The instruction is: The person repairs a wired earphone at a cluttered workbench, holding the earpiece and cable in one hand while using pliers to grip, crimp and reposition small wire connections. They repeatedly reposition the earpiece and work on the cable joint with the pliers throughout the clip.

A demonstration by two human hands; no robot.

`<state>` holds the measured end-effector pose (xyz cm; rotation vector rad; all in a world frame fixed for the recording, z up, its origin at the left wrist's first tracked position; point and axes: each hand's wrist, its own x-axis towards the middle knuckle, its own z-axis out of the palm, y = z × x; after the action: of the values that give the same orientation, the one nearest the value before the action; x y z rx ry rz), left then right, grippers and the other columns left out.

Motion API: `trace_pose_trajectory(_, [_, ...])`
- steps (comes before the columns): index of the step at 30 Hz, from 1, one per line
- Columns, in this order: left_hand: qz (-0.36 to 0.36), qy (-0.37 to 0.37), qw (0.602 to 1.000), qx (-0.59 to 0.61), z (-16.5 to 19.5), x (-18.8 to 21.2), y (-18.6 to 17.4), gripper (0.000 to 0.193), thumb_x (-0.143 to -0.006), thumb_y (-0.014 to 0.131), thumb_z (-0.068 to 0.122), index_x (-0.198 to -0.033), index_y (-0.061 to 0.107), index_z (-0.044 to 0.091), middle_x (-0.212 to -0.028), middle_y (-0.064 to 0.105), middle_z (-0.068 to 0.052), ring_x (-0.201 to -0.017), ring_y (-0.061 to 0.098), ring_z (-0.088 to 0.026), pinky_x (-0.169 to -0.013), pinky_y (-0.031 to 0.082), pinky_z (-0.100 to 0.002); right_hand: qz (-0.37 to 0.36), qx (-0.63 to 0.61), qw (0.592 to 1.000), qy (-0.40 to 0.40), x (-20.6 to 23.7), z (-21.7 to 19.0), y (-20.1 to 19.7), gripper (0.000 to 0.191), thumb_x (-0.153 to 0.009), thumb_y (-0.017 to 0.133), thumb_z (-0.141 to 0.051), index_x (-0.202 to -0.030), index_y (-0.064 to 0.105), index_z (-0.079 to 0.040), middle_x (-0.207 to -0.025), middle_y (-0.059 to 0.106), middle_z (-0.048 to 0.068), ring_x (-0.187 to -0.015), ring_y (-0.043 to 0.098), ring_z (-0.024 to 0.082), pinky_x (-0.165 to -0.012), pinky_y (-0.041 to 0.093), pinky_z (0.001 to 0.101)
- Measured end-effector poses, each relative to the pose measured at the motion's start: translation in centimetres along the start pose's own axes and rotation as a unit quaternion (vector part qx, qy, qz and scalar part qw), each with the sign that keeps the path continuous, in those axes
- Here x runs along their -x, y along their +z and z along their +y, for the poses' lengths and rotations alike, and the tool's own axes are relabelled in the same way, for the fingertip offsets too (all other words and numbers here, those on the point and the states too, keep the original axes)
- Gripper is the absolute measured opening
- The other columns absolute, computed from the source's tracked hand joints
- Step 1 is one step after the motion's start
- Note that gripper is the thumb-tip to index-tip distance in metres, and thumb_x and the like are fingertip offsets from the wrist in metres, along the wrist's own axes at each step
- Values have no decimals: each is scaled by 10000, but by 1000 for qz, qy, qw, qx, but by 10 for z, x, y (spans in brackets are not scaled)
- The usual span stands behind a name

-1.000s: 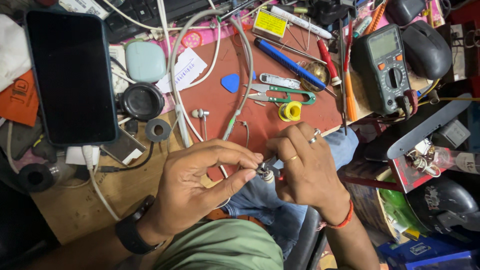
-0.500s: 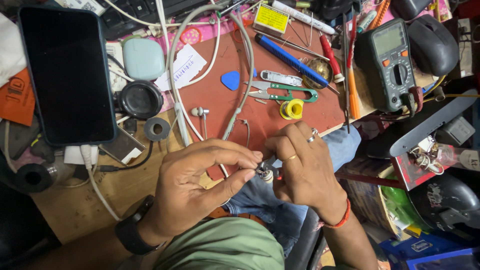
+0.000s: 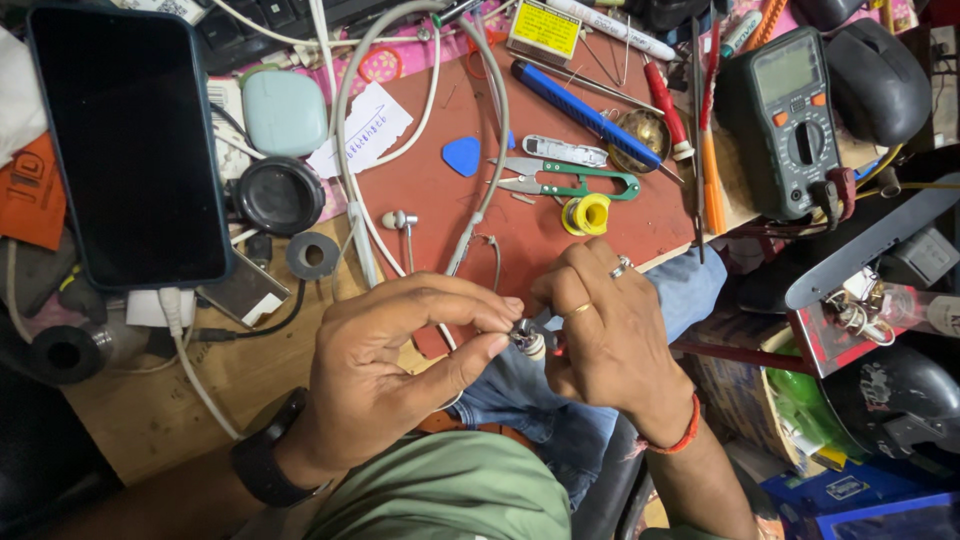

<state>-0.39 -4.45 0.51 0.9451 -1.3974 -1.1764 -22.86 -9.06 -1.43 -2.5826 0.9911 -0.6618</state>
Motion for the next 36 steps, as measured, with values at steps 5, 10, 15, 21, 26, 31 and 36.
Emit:
trace_pose_trajectory(5, [0,-9,1000,7,-2,3,0,140,-917,737,-62,-1047,710,-15,-1095,762,-123,-1062,760,-180,-954,604,-290,0,-22,1000,9,-3,-2,0,480,-499,665,-76,-967,580,-11,-905,510,136,-802,505,354,-662,406,450])
trace_pose_trajectory(10, [10,-95,981,170,-9,6,5,151,-961,683,-82,-1112,688,-78,-1150,714,-141,-1095,705,-167,-1003,586,-297,-1,-46,999,8,-6,-2,-3,537,-548,629,-69,-1073,553,17,-997,528,160,-873,501,374,-742,428,458])
trace_pose_trajectory(15, [14,-140,963,229,-16,8,3,165,-970,671,-80,-1134,686,-96,-1145,702,-133,-1067,693,-149,-978,582,-290,-24,-44,998,27,-7,-3,-1,500,-558,620,-27,-1053,558,10,-960,516,152,-844,498,362,-721,420,453])
trace_pose_trajectory(21, [10,-138,964,229,-16,8,2,167,-973,671,-80,-1140,685,-92,-1145,702,-133,-1077,697,-152,-998,587,-295,-21,-44,998,26,-6,-2,0,508,-550,611,-9,-1054,559,23,-952,503,158,-855,498,372,-728,426,448])
trace_pose_trajectory(26, [11,-126,968,215,-14,7,2,173,-971,667,-79,-1143,675,-86,-1163,701,-137,-1095,706,-162,-1009,589,-300,-32,-51,997,37,-6,-1,0,499,-552,619,-30,-1045,566,25,-930,501,155,-832,502,367,-714,416,447])
trace_pose_trajectory(31, [12,-98,979,176,-9,7,3,161,-970,674,-90,-1130,680,-80,-1171,698,-143,-1110,705,-166,-1020,593,-299,-27,-76,996,25,-6,-1,-1,521,-554,616,-74,-1063,568,25,-936,506,156,-822,504,353,-709,417,438])
trace_pose_trajectory(36, [18,-83,986,142,-5,6,4,160,-954,689,-88,-1113,689,-72,-1158,704,-141,-1094,712,-165,-999,602,-295,-28,-63,997,20,-6,-1,-3,456,-566,618,-64,-1011,557,11,-913,499,152,-817,492,370,-706,400,454])
